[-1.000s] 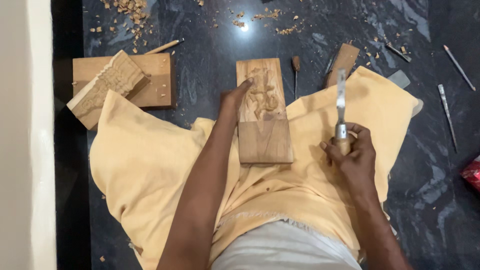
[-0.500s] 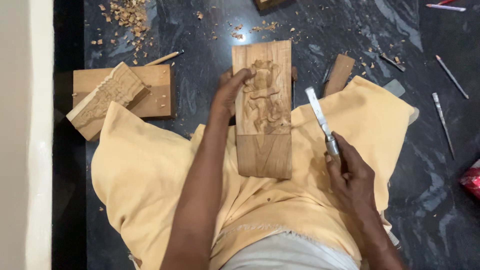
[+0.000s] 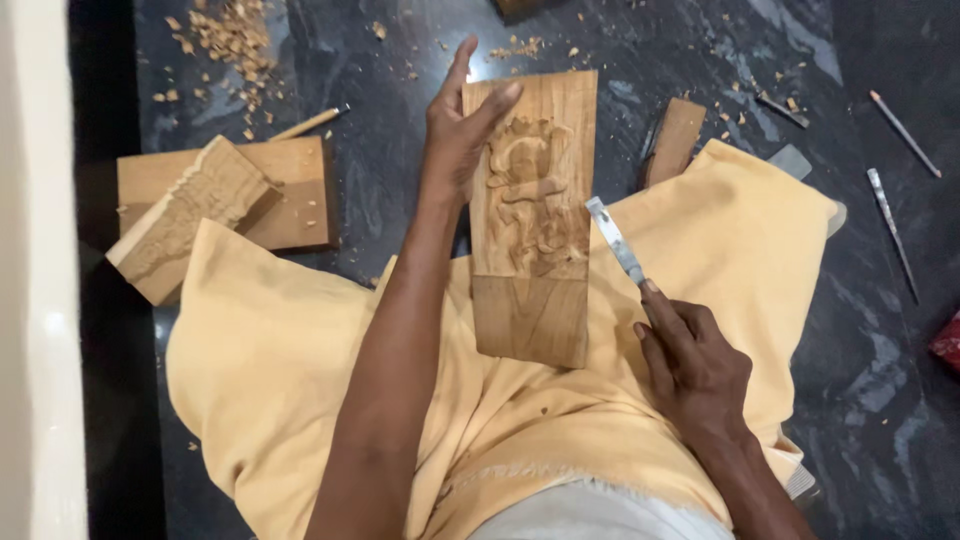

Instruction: The person carves a floral design into a rectangular wooden block using a chisel and wooden mallet. They repeatedly strike the chisel to remove wood shavings, then switch to a carving knife to refine the details of the design.

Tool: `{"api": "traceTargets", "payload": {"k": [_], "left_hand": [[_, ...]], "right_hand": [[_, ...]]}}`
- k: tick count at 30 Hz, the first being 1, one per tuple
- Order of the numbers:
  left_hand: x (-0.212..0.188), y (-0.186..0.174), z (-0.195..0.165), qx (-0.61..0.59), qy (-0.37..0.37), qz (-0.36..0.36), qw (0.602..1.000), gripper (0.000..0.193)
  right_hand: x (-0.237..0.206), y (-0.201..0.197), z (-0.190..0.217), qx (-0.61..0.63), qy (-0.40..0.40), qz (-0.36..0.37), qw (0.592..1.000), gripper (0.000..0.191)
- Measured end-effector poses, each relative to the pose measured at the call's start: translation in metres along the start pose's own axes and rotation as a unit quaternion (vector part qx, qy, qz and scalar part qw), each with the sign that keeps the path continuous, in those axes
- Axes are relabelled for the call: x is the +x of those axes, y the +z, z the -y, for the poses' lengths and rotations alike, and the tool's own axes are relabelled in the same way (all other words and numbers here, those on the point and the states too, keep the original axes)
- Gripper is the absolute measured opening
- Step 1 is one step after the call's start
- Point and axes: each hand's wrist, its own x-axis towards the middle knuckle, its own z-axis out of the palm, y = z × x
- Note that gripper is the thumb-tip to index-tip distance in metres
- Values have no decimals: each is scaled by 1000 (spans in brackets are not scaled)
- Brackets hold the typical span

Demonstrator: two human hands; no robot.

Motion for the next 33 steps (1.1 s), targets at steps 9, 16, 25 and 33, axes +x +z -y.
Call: {"api": "traceTargets", "payload": {"k": [9,16,25,33], "left_hand": [[-3,6,-3,47,22,-28,998,55],[0,7,2,-10,-41,-39,998,35],[-4,12,-7,16,-17,-49,999,34],[-9,25,-15,16,-43,-21,999,38]], "right_hand": [[1,0,7,-103,-35,8,994,48],[3,1,9,-116,-32,22,993,51],[6,10,5,-105,-70,-13,992,51],[1,6,4,-111,-56,-4,992,53]]}}
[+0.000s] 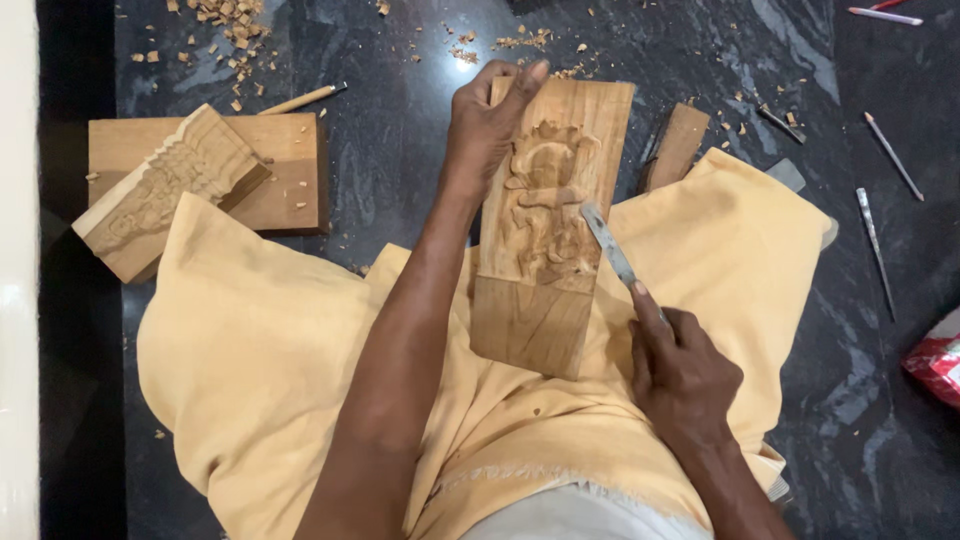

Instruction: The person carves a floral design into a rectangular wooden block using a chisel and wooden mallet. They repeatedly strike the chisel to remove wood shavings, then switch to a carving knife to refine the details of the design.

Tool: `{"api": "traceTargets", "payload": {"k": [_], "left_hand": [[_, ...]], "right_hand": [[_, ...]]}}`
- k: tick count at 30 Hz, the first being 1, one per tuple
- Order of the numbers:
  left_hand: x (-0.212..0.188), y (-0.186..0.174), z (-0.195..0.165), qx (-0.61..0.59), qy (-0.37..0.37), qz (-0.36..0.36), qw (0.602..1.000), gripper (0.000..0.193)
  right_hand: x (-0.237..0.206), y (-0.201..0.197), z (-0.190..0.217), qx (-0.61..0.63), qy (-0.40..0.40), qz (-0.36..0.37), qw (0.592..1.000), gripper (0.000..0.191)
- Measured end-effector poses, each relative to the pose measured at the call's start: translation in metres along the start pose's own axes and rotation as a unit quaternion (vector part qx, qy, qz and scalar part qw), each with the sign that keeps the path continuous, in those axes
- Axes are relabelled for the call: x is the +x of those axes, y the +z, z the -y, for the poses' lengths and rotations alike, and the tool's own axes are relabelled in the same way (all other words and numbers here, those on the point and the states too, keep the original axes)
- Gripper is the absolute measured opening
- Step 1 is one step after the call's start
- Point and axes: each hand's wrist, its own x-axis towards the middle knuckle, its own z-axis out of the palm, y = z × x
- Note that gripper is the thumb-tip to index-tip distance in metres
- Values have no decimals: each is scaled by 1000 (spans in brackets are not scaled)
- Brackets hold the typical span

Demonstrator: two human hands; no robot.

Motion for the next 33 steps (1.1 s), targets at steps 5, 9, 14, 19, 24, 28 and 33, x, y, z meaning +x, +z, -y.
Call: {"api": "traceTargets", "payload": {"k": [5,9,14,19,24,28,33], "left_hand": [[2,2,-1,34,-4,-13,999,40],[2,1,2,11,25,0,1000,42],[3,1,6,10,22,2,1000,43],[3,1,3,36,64,6,997,42],[2,2,-6,71,-13,-7,997,39],[0,2,-6,55,19,2,998,40],[-2,-2,-3,16,102,18,995,38]], "right_hand": [[-14,-6,1,-14,25,9,1000,54],[-16,-3,-3,-7,31,18,999,56],[-17,-2,-5,-6,30,18,999,56],[-15,-2,-3,6,17,-2,1000,56],[-9,2,-1,2,14,-11,1000,55],[-7,4,-1,12,-7,-33,999,55],[-3,9,-2,10,-10,-37,999,55]]}}
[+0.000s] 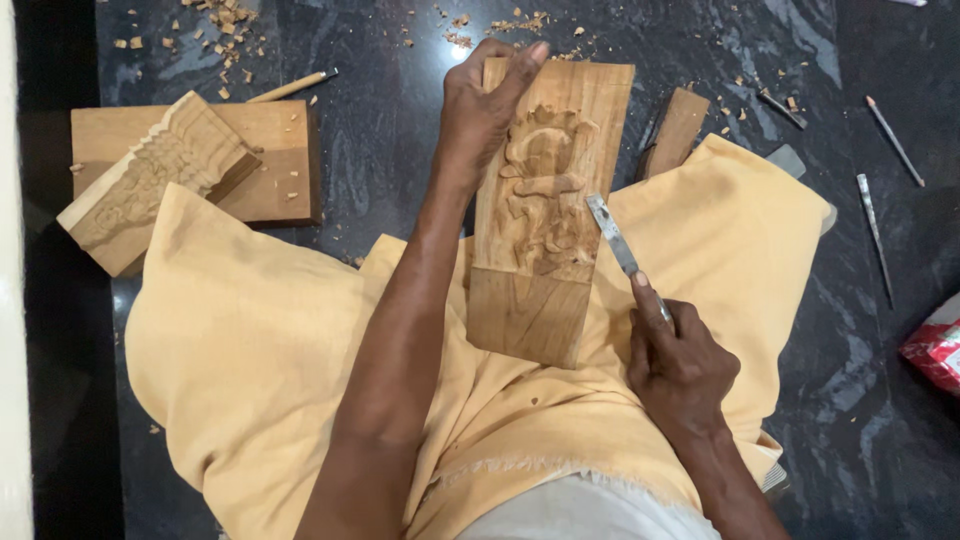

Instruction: The person carves a floral design into a rectangular wooden block using a chisel and wooden mallet. They repeatedly strike the chisel to remove wood shavings, then switch to a carving knife to refine the details of the design.

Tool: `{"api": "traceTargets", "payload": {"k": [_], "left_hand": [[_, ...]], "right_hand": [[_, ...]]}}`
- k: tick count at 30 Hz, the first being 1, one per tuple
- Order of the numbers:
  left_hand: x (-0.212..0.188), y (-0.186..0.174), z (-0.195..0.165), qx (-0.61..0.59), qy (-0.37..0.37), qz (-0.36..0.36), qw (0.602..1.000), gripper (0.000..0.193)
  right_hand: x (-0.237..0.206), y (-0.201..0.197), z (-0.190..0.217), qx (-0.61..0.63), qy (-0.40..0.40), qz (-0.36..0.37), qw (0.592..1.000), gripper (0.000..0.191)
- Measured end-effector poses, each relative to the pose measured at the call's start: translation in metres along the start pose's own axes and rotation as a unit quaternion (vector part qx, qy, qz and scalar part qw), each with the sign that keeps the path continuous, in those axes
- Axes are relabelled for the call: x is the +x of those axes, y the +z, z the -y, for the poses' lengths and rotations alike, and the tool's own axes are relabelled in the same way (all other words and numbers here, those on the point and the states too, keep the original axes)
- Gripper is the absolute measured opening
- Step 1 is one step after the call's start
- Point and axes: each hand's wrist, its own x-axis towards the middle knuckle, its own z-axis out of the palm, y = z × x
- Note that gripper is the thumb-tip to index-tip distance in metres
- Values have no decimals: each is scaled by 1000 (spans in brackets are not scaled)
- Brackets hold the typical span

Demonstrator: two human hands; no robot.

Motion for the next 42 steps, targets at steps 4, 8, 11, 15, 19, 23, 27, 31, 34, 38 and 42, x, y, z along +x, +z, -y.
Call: {"api": "traceTargets", "payload": {"k": [4,8,11,15,19,23,27,31,34,38,42], "left_hand": [[0,1,-1,97,-64,-24,993,35],[5,8,0,76,-52,-33,995,38],[6,9,5,38,4,-15,999,42],[2,4,9,26,-71,-21,997,44],[1,5,7,52,-69,-20,996,45],[1,8,4,62,-99,-23,993,45],[2,7,5,71,-99,-27,992,43],[3,6,8,47,42,-2,998,39],[2,4,8,43,-97,-30,994,35],[1,-2,5,56,-72,-50,995,37],[1,-3,5,50,-45,-51,996,40]], "right_hand": [[8,4,0,-16,-2,7,1000,54],[6,-4,3,-11,0,12,1000,56],[-4,-16,3,-7,14,14,1000,58],[-10,-14,2,-14,39,35,999,59],[-10,-11,0,-18,17,31,999,59],[-8,-11,1,-25,26,43,998,59],[-5,-12,4,-20,25,51,998,63],[-1,-8,6,-14,16,35,999,60],[4,-2,7,-15,9,22,1000,60],[10,7,10,-7,-2,12,1000,58],[8,7,10,-11,-1,19,1000,56]]}}
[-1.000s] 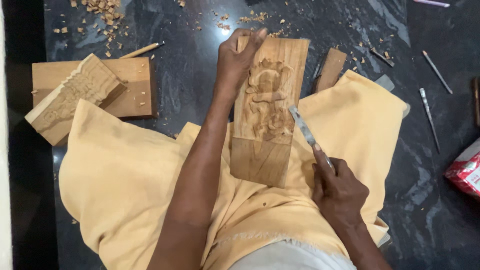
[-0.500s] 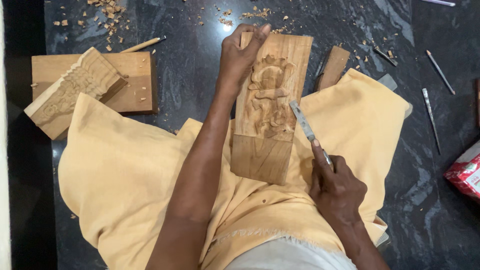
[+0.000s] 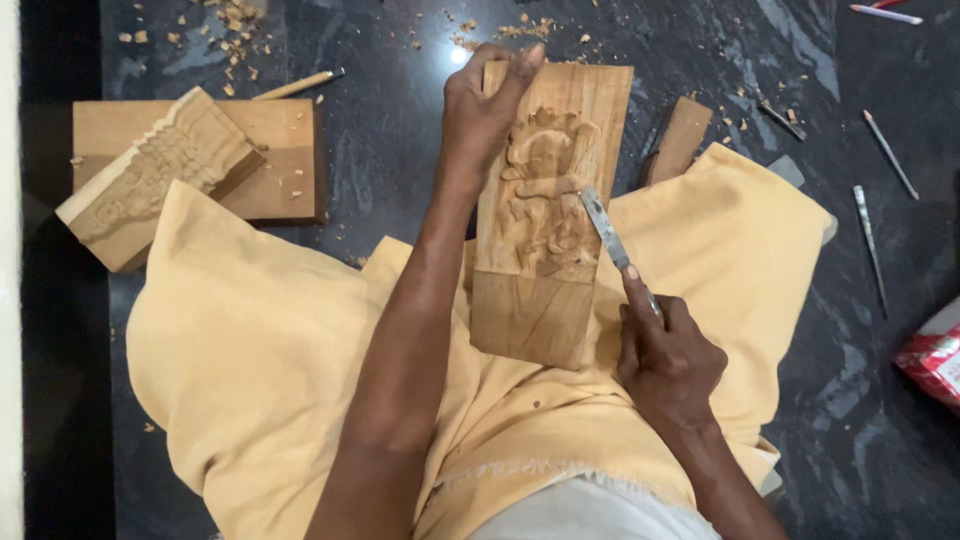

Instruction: The person carves a floral design into a rectangular wooden block using a chisel and wooden mallet. They repeatedly strike the chisel to remove wood shavings, then switch to a carving knife to refine the details of the design.

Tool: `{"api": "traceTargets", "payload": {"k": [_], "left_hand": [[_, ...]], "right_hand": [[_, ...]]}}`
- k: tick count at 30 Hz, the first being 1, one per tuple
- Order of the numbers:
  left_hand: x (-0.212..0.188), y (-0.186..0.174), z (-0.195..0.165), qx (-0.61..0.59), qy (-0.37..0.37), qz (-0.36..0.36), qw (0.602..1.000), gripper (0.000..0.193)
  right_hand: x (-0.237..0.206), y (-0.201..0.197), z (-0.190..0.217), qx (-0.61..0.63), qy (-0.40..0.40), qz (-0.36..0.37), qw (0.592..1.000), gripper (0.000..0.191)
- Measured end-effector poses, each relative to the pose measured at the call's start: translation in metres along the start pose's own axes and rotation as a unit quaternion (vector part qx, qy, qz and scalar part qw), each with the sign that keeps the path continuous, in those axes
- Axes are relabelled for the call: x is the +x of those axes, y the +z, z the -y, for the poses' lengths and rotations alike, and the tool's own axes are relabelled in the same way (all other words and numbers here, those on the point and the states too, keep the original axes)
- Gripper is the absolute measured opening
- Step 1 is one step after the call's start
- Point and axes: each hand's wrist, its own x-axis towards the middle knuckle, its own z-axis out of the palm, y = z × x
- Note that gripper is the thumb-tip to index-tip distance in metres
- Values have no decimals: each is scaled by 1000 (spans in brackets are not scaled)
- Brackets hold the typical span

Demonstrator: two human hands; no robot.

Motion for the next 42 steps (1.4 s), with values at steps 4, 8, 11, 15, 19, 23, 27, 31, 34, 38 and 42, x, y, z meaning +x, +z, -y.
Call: {"api": "traceTargets", "payload": {"k": [4,8,11,15,19,23,27,31,34,38,42], "left_hand": [[1,6,3,27,-28,5,999,42],[2,8,4,25,14,8,1000,44],[1,9,3,16,-57,24,998,44],[0,9,2,8,-28,25,999,44],[0,8,3,-16,-1,33,999,44],[0,8,5,-1,-24,28,999,42],[1,7,4,-26,44,43,998,41],[0,5,-1,-19,-20,33,999,39],[-1,4,-4,-14,-17,32,999,40],[-2,4,-2,7,-30,23,999,39],[2,3,4,-10,19,12,1000,41]], "right_hand": [[-13,-13,-6,103,51,-28,993,55],[-25,-22,-10,93,83,-30,992,52],[-26,-23,-11,65,78,0,995,51],[-22,-20,-11,10,48,25,999,52],[-21,-20,-11,-5,45,45,998,54],[-20,-19,-10,-15,37,44,998,58],[-18,-15,-10,-14,21,28,999,61],[-16,-10,-10,-28,15,22,999,61],[-15,-7,-10,-22,10,12,1000,62],[-12,-3,-10,-23,6,2,1000,62],[-10,-1,-9,-11,10,-1,1000,60]]}}
